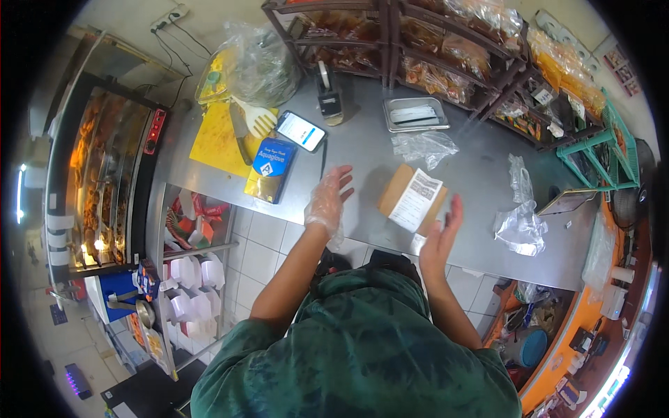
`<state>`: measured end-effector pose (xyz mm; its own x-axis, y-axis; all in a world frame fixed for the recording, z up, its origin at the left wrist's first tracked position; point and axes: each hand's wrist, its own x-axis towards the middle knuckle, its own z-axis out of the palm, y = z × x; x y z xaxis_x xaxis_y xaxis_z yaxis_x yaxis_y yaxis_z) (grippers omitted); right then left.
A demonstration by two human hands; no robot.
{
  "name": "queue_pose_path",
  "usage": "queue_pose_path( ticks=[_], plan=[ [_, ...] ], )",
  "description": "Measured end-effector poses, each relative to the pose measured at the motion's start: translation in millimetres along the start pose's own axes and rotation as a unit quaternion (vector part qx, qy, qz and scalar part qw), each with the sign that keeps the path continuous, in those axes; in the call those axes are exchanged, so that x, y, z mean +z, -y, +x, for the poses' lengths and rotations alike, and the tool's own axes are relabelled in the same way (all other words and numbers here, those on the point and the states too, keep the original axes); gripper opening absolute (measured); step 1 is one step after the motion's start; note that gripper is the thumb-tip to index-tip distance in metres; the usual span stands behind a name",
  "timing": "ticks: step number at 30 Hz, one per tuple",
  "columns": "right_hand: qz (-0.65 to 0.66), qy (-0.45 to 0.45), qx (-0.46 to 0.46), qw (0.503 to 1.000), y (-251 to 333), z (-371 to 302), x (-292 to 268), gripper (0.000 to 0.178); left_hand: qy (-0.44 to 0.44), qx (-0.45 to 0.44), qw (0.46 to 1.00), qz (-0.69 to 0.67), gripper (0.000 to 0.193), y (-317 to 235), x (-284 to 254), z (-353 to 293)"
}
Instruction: The person assembles food orders by placing shredded chicken and scrambled eggs into paper containers, adding sauce packets, and folding the containers for takeaway. The person handles multiple containers sequentially and attaches a receipt to the final package.
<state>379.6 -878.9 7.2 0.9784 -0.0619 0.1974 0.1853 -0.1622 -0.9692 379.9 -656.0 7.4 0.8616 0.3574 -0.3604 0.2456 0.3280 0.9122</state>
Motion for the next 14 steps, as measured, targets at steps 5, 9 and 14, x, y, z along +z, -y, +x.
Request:
queue_pose_path(
  ticks=[5, 9, 14],
  plan=[
    [0.022, -0.23, -0.179, 0.956, 24, -19, 34, 0.065, -0.017, -0.01, 0.993, -0.115, 0.055, -5, -93, -30],
    [0.143, -0.162, -0.259, 0.941, 76, -59, 108, 0.065, -0.075, 0.035, 0.984, -0.157, 0.061, -7, -194, -70],
    [0.198, 0.224, -0.284, 0.911, 79, -111, 238, 0.068, -0.171, 0.1, 0.974, -0.11, 0.077, 3, -315, -135]
  ],
)
